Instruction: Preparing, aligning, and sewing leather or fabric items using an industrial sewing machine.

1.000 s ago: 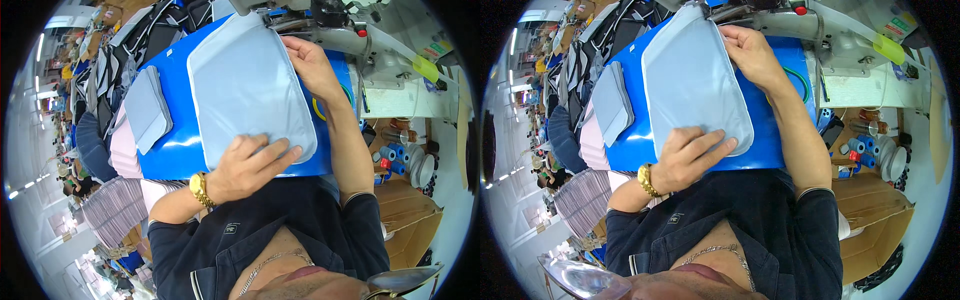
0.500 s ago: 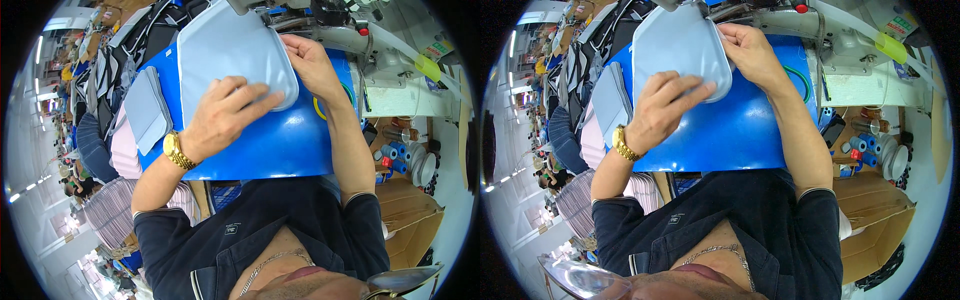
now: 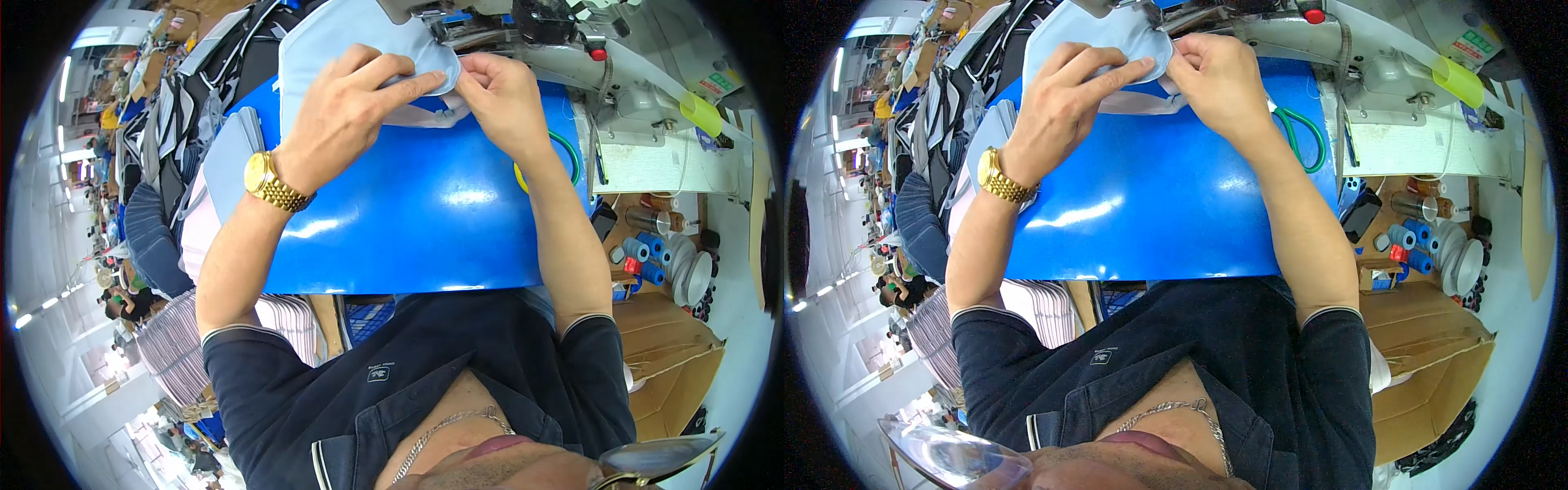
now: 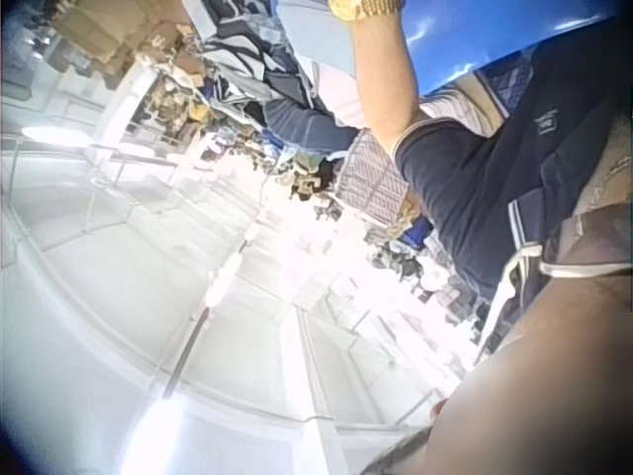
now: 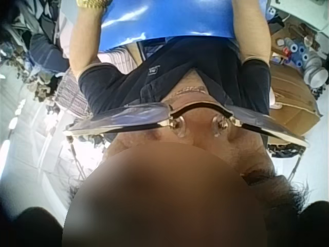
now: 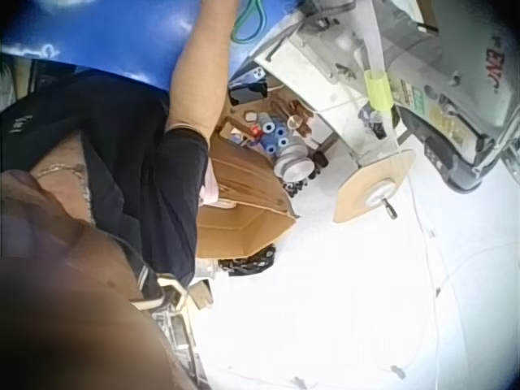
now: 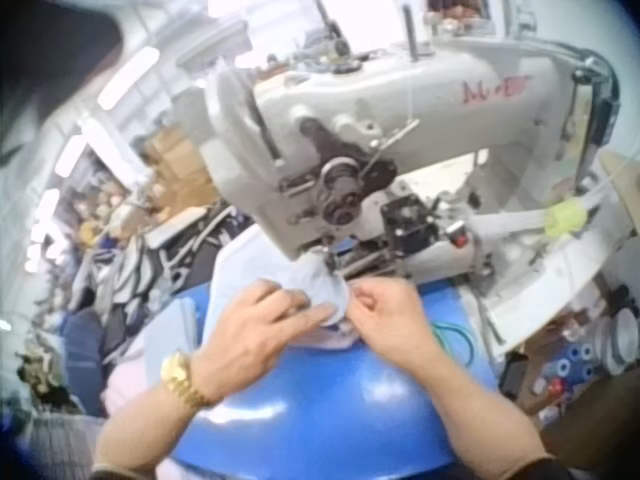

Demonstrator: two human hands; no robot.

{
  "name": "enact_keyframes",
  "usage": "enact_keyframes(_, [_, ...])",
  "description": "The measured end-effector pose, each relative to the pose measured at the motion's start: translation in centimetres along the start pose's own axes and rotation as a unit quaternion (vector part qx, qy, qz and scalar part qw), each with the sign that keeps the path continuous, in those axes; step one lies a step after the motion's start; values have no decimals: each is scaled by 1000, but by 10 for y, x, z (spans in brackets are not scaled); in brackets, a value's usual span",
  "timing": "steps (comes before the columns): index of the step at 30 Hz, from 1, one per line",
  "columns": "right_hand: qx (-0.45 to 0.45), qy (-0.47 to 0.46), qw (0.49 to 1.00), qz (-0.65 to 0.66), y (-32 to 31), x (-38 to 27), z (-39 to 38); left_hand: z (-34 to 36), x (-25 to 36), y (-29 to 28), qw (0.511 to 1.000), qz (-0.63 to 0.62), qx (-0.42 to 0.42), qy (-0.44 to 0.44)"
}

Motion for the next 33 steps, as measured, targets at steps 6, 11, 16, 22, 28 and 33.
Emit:
enact_keyframes(6, [99,-55,976,-185,-2,-24,0,14,-4,4,998,55,-18,-30])
enact_keyframes(11, [82,-20,972,-218,-4,-28,2,28,6,-1,994,93,-14,-62])
enact_keyframes(16, [69,-51,970,-228,-4,-28,2,43,18,1,986,93,-46,-133])
enact_keyframes(22, [11,-46,984,-172,-7,-22,0,62,5,11,982,0,-79,-170])
enact_keyframes(28, [-82,20,996,33,-10,0,-37,22,31,14,956,-181,42,-225])
enact_keyframes(33, [-109,81,983,121,-3,15,-82,-31,111,45,946,-160,167,-226])
Point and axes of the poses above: each hand's wrist, its own z-axis towards the middle knuckle, its own y-axis out of the palm, x = y × z, the point moved 5 cm from there along z, towards the middle knuckle, and after that the axes turned 12 degrees about y, right-handed, at the moved point
